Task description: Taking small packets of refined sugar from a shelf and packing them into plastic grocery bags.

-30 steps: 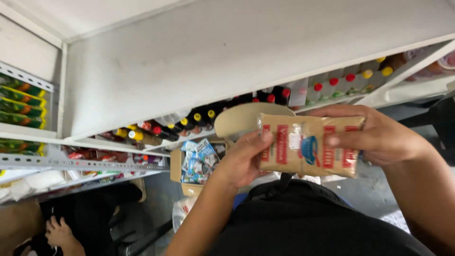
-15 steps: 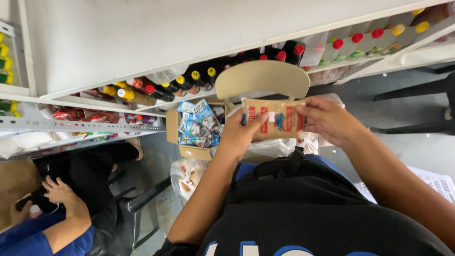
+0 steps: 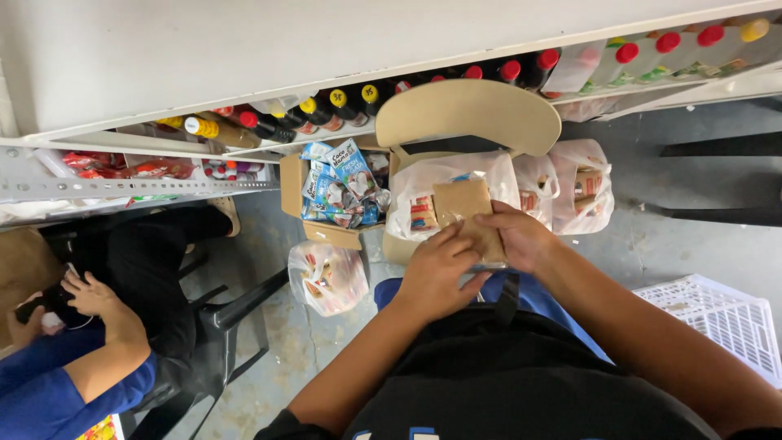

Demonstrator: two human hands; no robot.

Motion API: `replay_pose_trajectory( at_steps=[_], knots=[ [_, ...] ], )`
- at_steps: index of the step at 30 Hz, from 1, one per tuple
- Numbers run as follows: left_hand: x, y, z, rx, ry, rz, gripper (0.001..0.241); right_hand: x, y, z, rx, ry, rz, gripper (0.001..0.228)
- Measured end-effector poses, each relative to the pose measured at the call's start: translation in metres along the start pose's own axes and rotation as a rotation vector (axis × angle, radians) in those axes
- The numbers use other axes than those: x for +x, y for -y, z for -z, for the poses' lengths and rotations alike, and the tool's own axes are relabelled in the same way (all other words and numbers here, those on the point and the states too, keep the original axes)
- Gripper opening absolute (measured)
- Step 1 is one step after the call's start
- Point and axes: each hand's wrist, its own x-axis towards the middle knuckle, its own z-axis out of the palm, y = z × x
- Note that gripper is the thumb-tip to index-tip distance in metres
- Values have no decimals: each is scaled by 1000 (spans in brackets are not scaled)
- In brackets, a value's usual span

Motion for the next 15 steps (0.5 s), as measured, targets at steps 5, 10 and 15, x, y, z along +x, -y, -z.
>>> replay_pose_trajectory(
  at_steps=[5, 10, 15],
  knots=[
    [-21, 12, -38, -516, -313, 633, 25, 3, -13, -5, 117, 57, -152, 48],
    [-53, 60, -116, -789, -494, 1219, 38, 35, -69, 22, 245, -61, -316, 47],
    [-67, 117, -163, -1266, -264, 1622, 49, 61, -89, 35, 270, -184, -329, 46]
  ],
)
